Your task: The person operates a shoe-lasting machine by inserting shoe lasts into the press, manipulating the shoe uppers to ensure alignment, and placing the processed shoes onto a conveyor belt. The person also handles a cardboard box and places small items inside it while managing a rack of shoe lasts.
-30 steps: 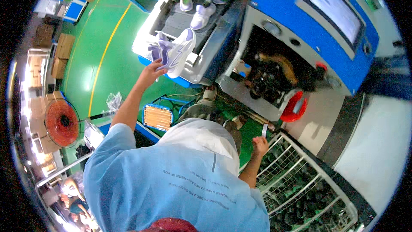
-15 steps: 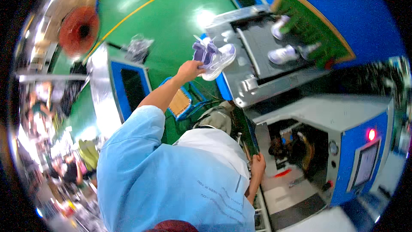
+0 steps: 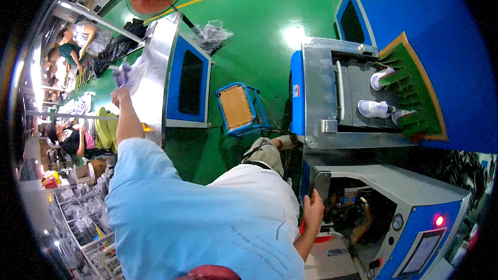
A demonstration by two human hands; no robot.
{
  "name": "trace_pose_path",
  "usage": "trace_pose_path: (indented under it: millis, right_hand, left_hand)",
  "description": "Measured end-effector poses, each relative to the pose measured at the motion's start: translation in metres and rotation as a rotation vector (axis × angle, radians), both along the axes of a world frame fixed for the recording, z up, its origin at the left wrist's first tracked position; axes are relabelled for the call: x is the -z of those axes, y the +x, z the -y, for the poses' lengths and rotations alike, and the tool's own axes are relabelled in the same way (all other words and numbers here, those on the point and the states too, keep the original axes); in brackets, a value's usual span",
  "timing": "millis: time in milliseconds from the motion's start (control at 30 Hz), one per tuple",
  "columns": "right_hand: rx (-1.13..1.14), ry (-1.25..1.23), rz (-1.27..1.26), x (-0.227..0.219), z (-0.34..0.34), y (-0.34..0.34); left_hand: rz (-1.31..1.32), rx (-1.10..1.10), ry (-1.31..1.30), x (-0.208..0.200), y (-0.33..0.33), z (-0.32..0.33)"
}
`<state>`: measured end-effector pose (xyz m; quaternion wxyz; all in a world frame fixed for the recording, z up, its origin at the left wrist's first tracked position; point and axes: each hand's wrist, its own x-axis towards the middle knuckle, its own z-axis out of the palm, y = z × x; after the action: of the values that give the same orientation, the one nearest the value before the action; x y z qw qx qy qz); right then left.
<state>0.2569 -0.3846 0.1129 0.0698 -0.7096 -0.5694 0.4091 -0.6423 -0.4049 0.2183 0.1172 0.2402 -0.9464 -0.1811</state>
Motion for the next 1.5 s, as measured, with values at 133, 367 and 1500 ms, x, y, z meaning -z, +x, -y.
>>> trace_pose_path:
  millis: [133, 367, 1500]
  right_hand:
    - [0.011, 0.099, -0.104, -0.037, -0.017, -0.011]
    - [0.440, 1.246, 0.415, -0.164, -0.090, 0.039]
    - [0.560, 1.258, 0.486, -0.173, -0.102, 0.040]
  left_hand:
    - [-0.143, 1.032, -0.440, 0.065, 0.032, -0.023]
    - [0.808, 2.054, 0.184, 0.257, 0.424, -0.225]
    - [2.231, 1.801, 0.786, 0.114, 0.706, -0.352]
